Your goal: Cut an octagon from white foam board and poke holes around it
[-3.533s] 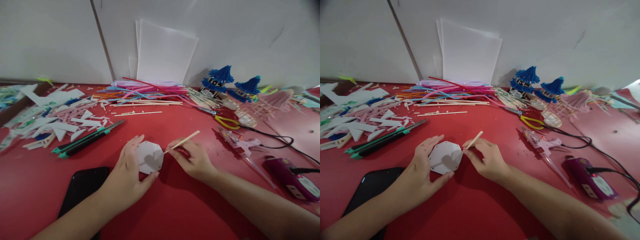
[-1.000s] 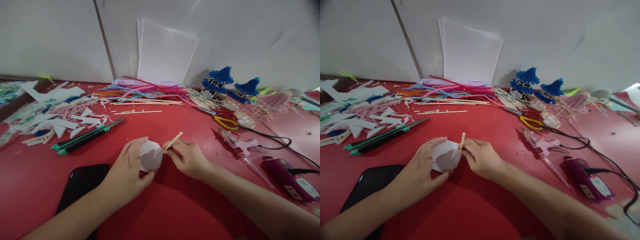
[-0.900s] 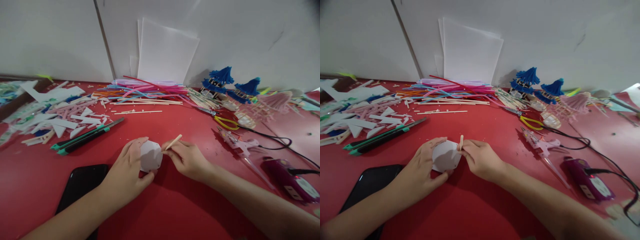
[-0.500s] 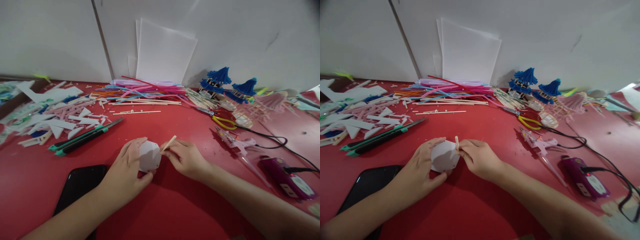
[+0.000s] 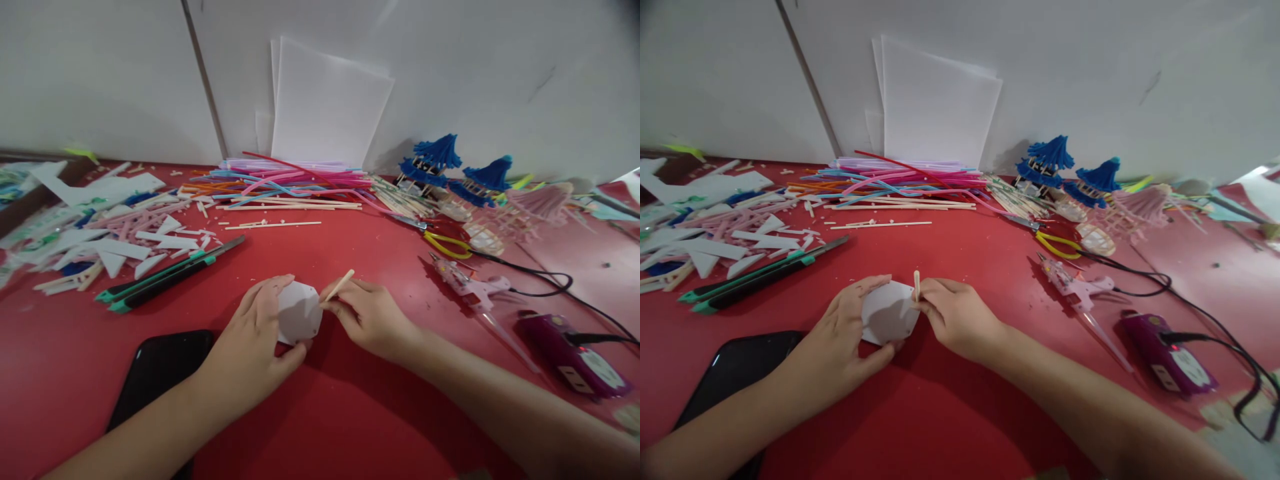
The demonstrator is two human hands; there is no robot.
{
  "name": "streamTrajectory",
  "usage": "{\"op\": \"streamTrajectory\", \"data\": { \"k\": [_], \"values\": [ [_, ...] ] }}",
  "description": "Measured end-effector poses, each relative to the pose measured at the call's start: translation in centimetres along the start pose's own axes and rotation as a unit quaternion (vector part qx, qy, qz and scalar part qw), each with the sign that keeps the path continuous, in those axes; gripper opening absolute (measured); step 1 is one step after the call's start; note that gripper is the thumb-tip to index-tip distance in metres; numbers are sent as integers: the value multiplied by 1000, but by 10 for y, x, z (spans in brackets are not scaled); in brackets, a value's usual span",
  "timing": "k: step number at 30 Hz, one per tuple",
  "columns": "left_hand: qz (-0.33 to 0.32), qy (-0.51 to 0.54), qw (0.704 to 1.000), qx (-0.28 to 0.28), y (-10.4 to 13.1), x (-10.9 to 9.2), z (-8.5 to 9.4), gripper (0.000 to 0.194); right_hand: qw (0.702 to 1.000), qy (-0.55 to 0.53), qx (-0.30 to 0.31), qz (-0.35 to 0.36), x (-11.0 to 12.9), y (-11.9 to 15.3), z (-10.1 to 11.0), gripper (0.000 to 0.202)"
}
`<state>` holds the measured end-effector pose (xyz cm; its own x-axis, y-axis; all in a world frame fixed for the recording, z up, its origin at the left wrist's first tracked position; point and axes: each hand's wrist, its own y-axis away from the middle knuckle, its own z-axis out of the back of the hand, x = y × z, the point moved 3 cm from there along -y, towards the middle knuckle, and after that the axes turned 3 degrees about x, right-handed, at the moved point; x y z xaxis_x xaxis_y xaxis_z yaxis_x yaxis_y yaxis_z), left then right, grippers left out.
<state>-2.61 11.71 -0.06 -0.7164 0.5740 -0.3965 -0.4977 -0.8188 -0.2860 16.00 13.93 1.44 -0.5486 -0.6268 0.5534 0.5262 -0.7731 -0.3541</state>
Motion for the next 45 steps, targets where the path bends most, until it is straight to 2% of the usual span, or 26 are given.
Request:
{"op": "streamTrajectory", "data": {
  "k": [7,14,19,24,29,32,37,40,45],
  "values": [
    [13,11,1000,10,-1,-1,1,67,999,11,9,36,6,0,1,21],
    [1,14,1000,-11,1,0,1,69,1000,1,3,0,-1,-1,-1,12],
    [22,32,999,12,-1,0,1,68,999,4,4,53,4,1,-3,22],
    [4,15,1000,-2,0,0,1,70,999,-6,-20,28,0,2,-1,12],
    [12,18,1000,5,1,1,-1,70,999,-8,-9,40,-2,4,-7,13],
    [27,25,999,15,1,2,-1,70,998,-31,-27,37,-3,5,-7,14],
    [39,41,998,14,0,1,1,69,992,-86,-91,-3,-5,7,0,10],
    [41,38,998,16,0,1,2,69,992,-87,-90,-6,-5,7,1,11],
    [29,26,999,19,2,2,-1,72,993,-87,-77,29,-2,5,0,13]
  ]
}}
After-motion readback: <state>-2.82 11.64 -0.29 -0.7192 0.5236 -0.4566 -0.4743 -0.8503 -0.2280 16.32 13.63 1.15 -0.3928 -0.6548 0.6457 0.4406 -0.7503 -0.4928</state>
